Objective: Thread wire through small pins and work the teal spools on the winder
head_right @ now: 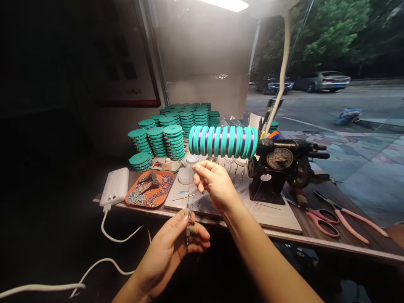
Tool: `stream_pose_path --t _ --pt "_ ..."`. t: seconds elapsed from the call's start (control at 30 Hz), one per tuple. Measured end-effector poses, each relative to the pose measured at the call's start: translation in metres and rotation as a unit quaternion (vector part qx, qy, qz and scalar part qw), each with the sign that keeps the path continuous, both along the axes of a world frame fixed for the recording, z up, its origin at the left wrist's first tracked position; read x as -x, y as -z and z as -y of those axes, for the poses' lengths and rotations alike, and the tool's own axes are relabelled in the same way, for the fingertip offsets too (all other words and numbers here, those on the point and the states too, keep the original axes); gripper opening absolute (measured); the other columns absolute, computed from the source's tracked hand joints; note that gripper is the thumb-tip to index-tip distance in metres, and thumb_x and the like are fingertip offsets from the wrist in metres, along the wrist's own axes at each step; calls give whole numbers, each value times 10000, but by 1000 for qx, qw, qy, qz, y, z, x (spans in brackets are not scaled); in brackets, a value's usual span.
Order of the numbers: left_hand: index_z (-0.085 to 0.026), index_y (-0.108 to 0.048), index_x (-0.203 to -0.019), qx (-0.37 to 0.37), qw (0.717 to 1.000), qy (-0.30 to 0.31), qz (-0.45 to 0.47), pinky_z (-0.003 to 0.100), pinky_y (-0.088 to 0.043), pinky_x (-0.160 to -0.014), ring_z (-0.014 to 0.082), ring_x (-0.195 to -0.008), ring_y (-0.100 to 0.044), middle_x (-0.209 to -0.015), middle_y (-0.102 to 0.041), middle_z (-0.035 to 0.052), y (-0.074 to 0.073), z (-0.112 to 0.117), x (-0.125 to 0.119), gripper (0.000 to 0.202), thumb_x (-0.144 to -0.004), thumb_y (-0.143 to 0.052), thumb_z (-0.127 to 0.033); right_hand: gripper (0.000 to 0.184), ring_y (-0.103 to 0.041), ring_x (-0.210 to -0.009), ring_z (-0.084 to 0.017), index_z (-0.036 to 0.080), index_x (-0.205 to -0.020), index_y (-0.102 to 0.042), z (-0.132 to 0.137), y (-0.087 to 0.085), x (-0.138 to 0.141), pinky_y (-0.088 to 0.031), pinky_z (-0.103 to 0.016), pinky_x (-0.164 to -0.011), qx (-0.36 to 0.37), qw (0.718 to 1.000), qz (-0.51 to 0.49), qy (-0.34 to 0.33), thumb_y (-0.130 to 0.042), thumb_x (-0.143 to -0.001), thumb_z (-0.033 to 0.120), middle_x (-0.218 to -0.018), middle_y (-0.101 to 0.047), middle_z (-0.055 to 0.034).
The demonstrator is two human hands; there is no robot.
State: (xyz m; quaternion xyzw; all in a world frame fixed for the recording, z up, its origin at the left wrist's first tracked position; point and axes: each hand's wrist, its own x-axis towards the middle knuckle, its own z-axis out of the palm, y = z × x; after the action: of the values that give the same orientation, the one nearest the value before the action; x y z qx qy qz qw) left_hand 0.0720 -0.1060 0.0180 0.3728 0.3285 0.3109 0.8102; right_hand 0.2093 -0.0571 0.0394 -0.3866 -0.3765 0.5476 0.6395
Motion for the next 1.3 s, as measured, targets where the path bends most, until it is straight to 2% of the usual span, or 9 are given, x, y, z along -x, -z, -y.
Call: stream_pose_path --t 0.3,0.7,0.8,0.87,0.93,1.0,1.1,1.2,1.3 --pt "-153 -437 -752 18 999 -7 34 286 -413 -630 155 -618 -602 -686 -638 62 6 -1 0 138 -818 -406 -270 160 -352 -319 -43 165 -659 -509 -2 0 2 -183 -201 -371 7 1000 13 2 -601 -651 296 -430 -491 58" --pt "-160 -415 -699 5 1000 -7 -13 245 -390 -598 130 -595 -583 -673 -636 54 7 -2 5 168 -810 -407 -286 185 -363 -333 -48 168 -674 -509 -2 1 4 -195 -203 -369 4 1000 12 -8 -607 -649 323 -448 -502 54" --pt "-162 -420 -725 -32 999 0 -44 232 -383 -588 121 -583 -573 -659 -638 57 9 -7 6 153 -802 -408 -293 187 -373 -335 -48 170 -671 -504 -2 1 4 -202 -195 -371 6 1000 11 -13 -603 -654 328 -454 -512 54" --pt "-164 -442 -857 -74 995 17 -62 242 -390 -611 132 -631 -583 -737 -645 66 7 -15 7 112 -763 -456 -223 187 -377 -342 -46 169 -662 -506 -2 -2 3 -198 -197 -376 8 1000 27 -12 -597 -660 332 -502 -549 40" --pt "-184 -419 -1050 -145 985 26 -87 254 -397 -668 141 -722 -592 -928 -618 82 2 -25 6 373 -693 -503 -116 186 -354 -349 -33 159 -641 -522 -2 -6 0 -179 -202 -379 3 998 58 -10 -601 -653 327 -575 -581 22" --pt "-220 -391 -1150 -221 969 30 -104 252 -402 -694 131 -724 -596 -1091 -541 83 -5 -36 2 532 -656 -522 -74 177 -288 -345 -21 150 -605 -542 -2 -11 -3 -151 -208 -386 -2 996 91 -4 -618 -631 309 -514 -532 45" --pt "-221 -444 -1105 -259 961 33 -91 247 -432 -568 94 -543 -581 -1142 -487 90 -17 -49 -8 396 -716 -519 -220 154 -242 -361 -32 154 -557 -565 -2 -18 -7 -141 -217 -405 1 992 128 7 -634 -596 286 -391 -407 77" --pt "-184 -512 -989 -239 967 -21 -82 235 -447 -492 142 -645 -584 -1076 -504 78 -24 -58 -20 304 -731 -509 -346 142 -273 -393 -46 156 -531 -584 -2 -22 -8 -153 -225 -412 -5 988 150 19 -634 -579 279 -462 -493 43" --pt "-141 -577 -816 -232 965 -99 -69 208 -445 -599 147 -767 -549 -830 -577 39 -27 -62 -29 198 -719 -548 -311 133 -264 -398 -48 160 -513 -586 -2 -21 -8 -162 -226 -413 -13 989 143 26 -637 -577 264 -436 -456 55"
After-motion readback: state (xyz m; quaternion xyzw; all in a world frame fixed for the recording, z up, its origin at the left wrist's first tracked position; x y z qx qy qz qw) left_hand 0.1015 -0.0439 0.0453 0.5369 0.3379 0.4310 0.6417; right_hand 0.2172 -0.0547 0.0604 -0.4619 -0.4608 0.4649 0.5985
